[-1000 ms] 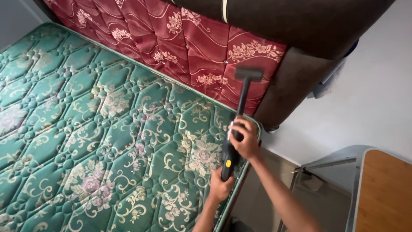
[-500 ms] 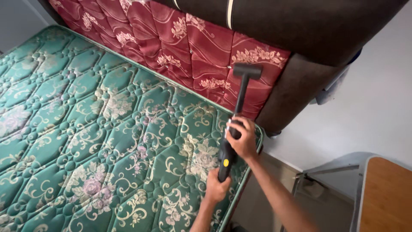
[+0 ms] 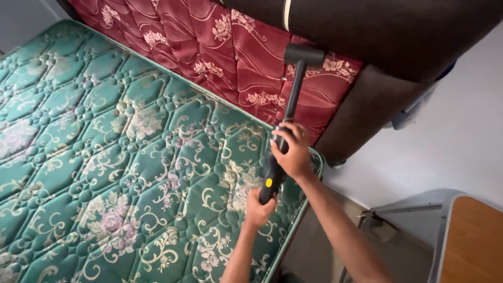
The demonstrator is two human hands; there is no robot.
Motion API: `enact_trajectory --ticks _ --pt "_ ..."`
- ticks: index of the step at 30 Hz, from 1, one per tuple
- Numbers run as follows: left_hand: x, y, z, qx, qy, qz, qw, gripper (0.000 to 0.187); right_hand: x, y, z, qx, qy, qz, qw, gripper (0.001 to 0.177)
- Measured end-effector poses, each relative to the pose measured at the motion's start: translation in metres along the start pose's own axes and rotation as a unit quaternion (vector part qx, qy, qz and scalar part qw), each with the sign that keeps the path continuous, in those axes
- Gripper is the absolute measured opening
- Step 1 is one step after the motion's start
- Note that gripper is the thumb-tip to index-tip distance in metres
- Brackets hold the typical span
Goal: The person uses a handheld vacuum cleaner to clean a bed. They start by vacuuming the headboard, then move to the mattress surface, systematically covering the area with back-and-forth strokes.
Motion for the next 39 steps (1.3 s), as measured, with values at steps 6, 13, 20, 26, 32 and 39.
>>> enact_trajectory --ticks 6,13,20,26,32,39 --pt "-0.003 -0.016 -0.067 -0.081 -0.117 0.006 0.99 0.005 0.021 -0.054 0.031 0.03 0.018 -0.09 0.995 0.025" --pt "-0.013 -0.04 -0.117 -0.172 -0.192 0.011 0.966 0.011 0.035 -0.131 0.064 0.095 -0.018 -0.161 0.982 0.021" --pt "-0.02 -0.047 -0.08 -0.146 -0.098 -0.002 0.984 0.006 0.029 -0.123 0.054 0.112 -0.003 -0.153 0.982 0.021" --pt "-0.027 -0.039 -0.034 -0.132 -0.006 0.015 0.991 0.004 0.018 -0.072 0.026 0.062 0.021 -0.174 0.983 0.019" --pt "-0.033 -0.029 -0.051 -0.149 -0.09 0.018 0.985 0.006 0.021 -0.089 0.039 -0.073 0.022 -0.287 0.955 0.028" --pt "-0.045 -0.033 -0.098 -0.159 -0.021 0.047 0.986 0.014 0.04 -0.145 0.067 -0.032 -0.036 -0.364 0.93 0.032"
Point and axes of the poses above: each hand's wrist, its own y-axis towards the middle knuckle, its own x-axis out of the palm, z = x × y, the point moved 2 cm from there along y, towards the middle knuckle, and after that the axes turned 15 degrees about z, right-handed, at the moved point
